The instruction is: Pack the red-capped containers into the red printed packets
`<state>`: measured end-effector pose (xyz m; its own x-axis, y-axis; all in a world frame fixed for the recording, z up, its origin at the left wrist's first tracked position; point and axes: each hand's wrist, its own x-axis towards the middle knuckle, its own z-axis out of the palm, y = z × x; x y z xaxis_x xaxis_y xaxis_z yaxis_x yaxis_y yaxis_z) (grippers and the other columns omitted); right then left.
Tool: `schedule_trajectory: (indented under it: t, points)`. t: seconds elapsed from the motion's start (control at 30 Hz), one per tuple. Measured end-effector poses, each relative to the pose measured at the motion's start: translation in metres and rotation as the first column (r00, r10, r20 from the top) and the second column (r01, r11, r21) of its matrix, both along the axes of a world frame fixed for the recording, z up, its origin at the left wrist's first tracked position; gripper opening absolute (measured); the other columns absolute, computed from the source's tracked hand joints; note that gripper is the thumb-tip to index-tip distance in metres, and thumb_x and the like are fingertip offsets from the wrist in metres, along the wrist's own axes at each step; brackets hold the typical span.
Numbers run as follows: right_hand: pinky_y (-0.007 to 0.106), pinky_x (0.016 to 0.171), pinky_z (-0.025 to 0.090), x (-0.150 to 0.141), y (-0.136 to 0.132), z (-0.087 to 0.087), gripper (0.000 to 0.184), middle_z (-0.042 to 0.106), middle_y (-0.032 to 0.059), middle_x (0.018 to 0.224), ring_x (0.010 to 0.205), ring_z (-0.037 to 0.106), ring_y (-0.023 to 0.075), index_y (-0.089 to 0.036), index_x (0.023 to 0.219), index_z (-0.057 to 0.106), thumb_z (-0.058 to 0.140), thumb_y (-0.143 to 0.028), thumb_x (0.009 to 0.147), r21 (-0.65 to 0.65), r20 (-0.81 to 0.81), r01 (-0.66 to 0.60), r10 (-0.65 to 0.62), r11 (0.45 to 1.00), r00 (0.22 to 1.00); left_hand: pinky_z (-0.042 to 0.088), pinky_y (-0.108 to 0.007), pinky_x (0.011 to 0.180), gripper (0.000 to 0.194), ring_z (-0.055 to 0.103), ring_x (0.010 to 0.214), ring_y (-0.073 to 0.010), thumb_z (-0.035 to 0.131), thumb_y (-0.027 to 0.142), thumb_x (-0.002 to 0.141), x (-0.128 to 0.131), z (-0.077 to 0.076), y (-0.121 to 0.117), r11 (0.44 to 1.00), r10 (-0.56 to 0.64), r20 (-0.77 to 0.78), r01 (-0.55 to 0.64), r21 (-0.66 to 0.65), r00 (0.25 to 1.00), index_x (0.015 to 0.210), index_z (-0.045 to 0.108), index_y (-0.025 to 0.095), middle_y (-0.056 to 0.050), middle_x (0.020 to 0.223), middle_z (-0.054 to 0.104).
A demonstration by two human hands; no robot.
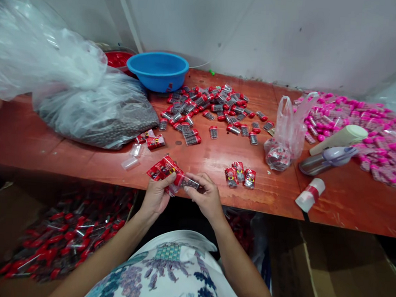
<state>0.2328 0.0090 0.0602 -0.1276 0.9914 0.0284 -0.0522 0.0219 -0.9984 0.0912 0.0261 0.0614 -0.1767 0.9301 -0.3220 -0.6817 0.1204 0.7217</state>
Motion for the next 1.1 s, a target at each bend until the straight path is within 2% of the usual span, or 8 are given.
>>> schedule_trajectory:
  t: [0.13, 0.23, 0.37, 0.57, 0.7, 0.87, 1.0, 1.1]
  points:
    - [0.021, 0.048, 0.046, -0.002, -0.003, -0.001, 0.035, 0.053, 0.0028, 0.094, 0.071, 0.053, 0.0127, -0.028, 0.112, 0.066, 0.067, -0.029, 0.077, -0.014, -0.016, 0.056, -0.056, 0.998, 0.998, 0.053, -0.025, 0.067, 0.029, 0.065, 0.063, -0.0126, 0.083, 0.014, 0.053, 0.001, 0.002, -0.002, 1.000, 0.001, -0.009, -0.001, 0.007, 1.000, 0.076, 0.066, 0.016, 0.002, 0.072, 0.069]
    - [0.025, 0.063, 0.051, -0.005, -0.006, -0.003, 0.033, 0.056, 0.0025, 0.098, 0.080, 0.056, 0.0146, -0.028, 0.112, 0.066, 0.066, -0.027, 0.079, 0.041, 0.013, 0.098, -0.098, 0.994, 0.995, 0.054, -0.026, 0.066, 0.031, 0.065, 0.063, -0.0135, 0.083, 0.015, 0.053, 0.001, 0.004, -0.004, 0.999, -0.044, -0.028, 0.044, -0.004, 0.999, 0.079, 0.066, 0.015, 0.001, 0.071, 0.069]
    - [0.032, 0.083, 0.049, -0.007, -0.007, -0.007, 0.034, 0.060, 0.0027, 0.101, 0.092, 0.057, 0.0171, -0.028, 0.114, 0.066, 0.065, -0.026, 0.080, 0.109, 0.075, 0.130, -0.139, 0.986, 0.987, 0.054, -0.026, 0.063, 0.045, 0.066, 0.066, -0.0151, 0.083, 0.016, 0.055, -0.003, 0.006, -0.005, 0.994, -0.106, -0.093, 0.107, 0.000, 0.990, 0.096, 0.065, 0.017, 0.000, 0.078, 0.070]
    - [0.030, 0.065, 0.053, -0.001, -0.005, -0.009, 0.040, 0.065, 0.0026, 0.095, 0.082, 0.061, 0.0181, -0.027, 0.114, 0.066, 0.070, -0.032, 0.075, -0.093, -0.051, 0.023, -0.028, 0.995, 0.998, 0.055, -0.027, 0.063, 0.053, 0.067, 0.067, -0.0160, 0.082, 0.014, 0.055, -0.014, 0.008, -0.001, 0.972, -0.231, -0.112, 0.235, 0.027, 0.966, 0.104, 0.064, 0.018, -0.002, 0.082, 0.071]
    - [0.030, 0.074, 0.051, -0.005, -0.008, -0.013, 0.035, 0.060, 0.0037, 0.096, 0.088, 0.059, 0.0175, -0.028, 0.116, 0.064, 0.063, -0.027, 0.081, 0.127, 0.151, 0.111, -0.130, 0.986, 0.980, 0.055, -0.030, 0.065, 0.057, 0.068, 0.070, -0.0182, 0.082, 0.016, 0.055, -0.014, 0.005, 0.001, 0.970, -0.237, -0.147, 0.242, 0.016, 0.960, 0.109, 0.062, 0.019, -0.003, 0.084, 0.071]
    - [0.030, 0.074, 0.051, -0.012, -0.011, -0.024, 0.033, 0.059, 0.0034, 0.096, 0.086, 0.059, 0.0164, -0.029, 0.117, 0.063, 0.060, -0.024, 0.084, 0.204, 0.178, 0.180, -0.217, 0.962, 0.960, 0.052, -0.025, 0.063, 0.049, 0.066, 0.065, -0.0152, 0.083, 0.016, 0.052, -0.007, 0.001, 0.002, 0.992, -0.108, -0.285, 0.122, 0.032, 0.953, 0.098, 0.066, 0.015, -0.001, 0.073, 0.070]
    - [0.030, 0.079, 0.050, -0.012, -0.012, -0.026, 0.034, 0.060, 0.0042, 0.099, 0.092, 0.059, 0.0168, -0.030, 0.118, 0.062, 0.059, -0.023, 0.085, 0.268, 0.213, 0.172, -0.233, 0.948, 0.949, 0.046, -0.020, 0.050, 0.024, 0.059, 0.052, -0.0116, 0.082, 0.019, 0.056, -0.004, 0.002, 0.003, 0.992, -0.107, -0.328, 0.124, 0.033, 0.939, 0.074, 0.068, 0.013, 0.001, 0.061, 0.066]
    - [0.029, 0.076, 0.052, -0.012, -0.012, -0.026, 0.032, 0.062, 0.0036, 0.098, 0.089, 0.060, 0.0165, -0.029, 0.114, 0.065, 0.062, -0.025, 0.082, 0.184, 0.129, 0.215, -0.240, 0.959, 0.962, 0.047, -0.021, 0.050, 0.020, 0.059, 0.051, -0.0117, 0.082, 0.018, 0.056, -0.004, 0.004, 0.004, 0.986, -0.154, -0.300, 0.166, 0.014, 0.941, 0.068, 0.068, 0.013, -0.001, 0.061, 0.067]
